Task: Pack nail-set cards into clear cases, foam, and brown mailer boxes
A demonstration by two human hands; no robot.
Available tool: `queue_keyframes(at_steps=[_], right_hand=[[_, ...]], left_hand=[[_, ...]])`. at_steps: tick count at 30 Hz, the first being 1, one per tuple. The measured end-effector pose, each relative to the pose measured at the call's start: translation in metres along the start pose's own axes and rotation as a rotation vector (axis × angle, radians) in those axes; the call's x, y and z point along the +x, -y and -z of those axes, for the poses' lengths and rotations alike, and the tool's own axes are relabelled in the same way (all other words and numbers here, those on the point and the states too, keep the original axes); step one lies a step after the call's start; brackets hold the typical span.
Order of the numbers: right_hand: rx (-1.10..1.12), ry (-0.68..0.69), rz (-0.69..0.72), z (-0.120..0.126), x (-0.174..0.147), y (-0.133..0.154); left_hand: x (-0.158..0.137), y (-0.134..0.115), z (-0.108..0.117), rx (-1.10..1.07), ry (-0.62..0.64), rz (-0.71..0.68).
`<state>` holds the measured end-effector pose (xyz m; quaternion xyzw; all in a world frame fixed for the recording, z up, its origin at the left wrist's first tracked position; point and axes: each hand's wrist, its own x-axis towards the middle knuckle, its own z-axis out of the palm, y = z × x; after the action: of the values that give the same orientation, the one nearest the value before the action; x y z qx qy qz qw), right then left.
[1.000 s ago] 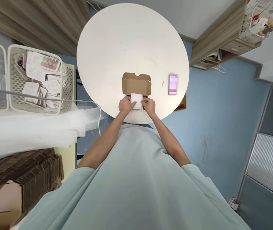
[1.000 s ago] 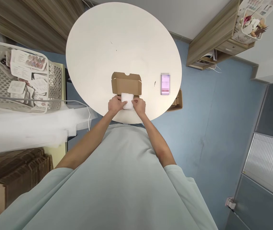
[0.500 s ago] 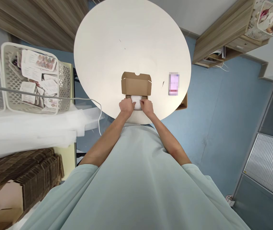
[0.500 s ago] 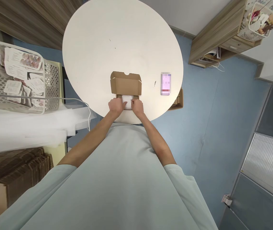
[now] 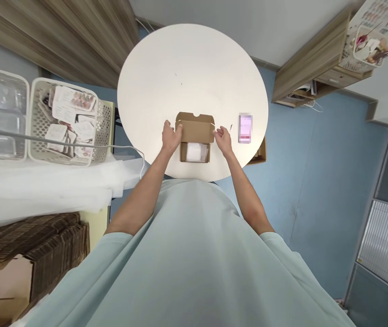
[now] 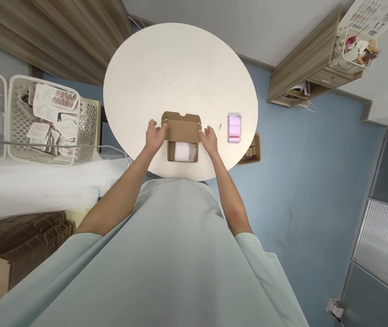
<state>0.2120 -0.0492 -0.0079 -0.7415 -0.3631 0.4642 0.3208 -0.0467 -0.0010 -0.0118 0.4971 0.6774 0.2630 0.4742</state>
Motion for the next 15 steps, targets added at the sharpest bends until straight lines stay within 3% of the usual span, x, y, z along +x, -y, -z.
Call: queue_keyframes(at_steps=[3,7,15], right_hand=[[0.025,0.086,-0.037,-0.005,0.004,0.008],[0.032,0.114,-0.03,-0.005,0.003,0.017],[-0.031,0.083,0.104,0.012,0.001,0.035]], left_hand=[[0.006,-0.01,0.004,-0.021,0.068,0.126],[0.004,-0.024,0.009,-0.041,0.133,0.161],[0.01,-0.038,0.008,-0.013,0.174,-0.004]])
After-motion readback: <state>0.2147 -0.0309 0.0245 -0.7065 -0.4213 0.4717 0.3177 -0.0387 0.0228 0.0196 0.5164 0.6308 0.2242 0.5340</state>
